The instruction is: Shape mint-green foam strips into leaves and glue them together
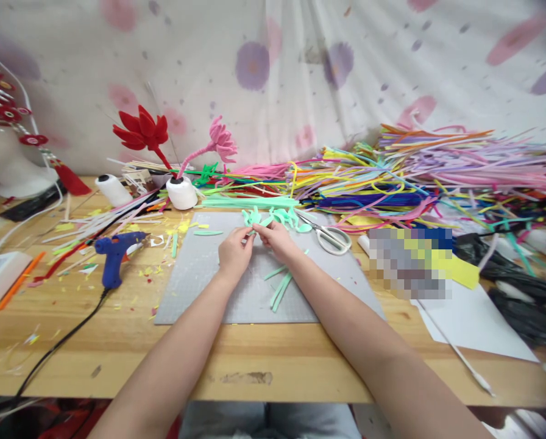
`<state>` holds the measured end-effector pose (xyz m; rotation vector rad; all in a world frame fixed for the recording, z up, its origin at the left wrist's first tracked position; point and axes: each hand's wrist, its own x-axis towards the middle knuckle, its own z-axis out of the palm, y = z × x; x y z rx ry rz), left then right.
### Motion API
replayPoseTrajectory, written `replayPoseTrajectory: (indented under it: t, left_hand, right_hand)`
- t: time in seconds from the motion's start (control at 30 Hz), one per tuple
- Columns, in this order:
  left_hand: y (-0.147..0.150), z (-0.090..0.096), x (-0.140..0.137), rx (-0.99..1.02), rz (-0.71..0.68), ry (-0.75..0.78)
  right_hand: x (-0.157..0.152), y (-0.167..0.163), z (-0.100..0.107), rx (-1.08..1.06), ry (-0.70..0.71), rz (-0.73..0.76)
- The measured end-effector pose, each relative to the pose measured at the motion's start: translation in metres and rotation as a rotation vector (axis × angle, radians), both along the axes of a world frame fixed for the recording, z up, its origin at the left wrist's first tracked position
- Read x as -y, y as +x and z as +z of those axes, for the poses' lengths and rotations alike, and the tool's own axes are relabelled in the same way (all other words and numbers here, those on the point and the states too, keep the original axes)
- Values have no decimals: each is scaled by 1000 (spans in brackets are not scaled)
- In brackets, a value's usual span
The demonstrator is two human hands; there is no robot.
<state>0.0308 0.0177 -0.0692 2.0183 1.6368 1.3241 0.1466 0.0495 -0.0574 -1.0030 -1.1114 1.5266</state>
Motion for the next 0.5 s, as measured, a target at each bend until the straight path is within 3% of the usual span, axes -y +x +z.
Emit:
replayPoseTrajectory:
  t: [0.27,0.5]
  left_hand:
    - [-2,2,-1,-28,-66,118]
    - [-2,5,0,-6,-68,154]
  right_hand:
    - [-5,1,5,-360,-485,238]
    - [-3,1,9,-390,-558,267]
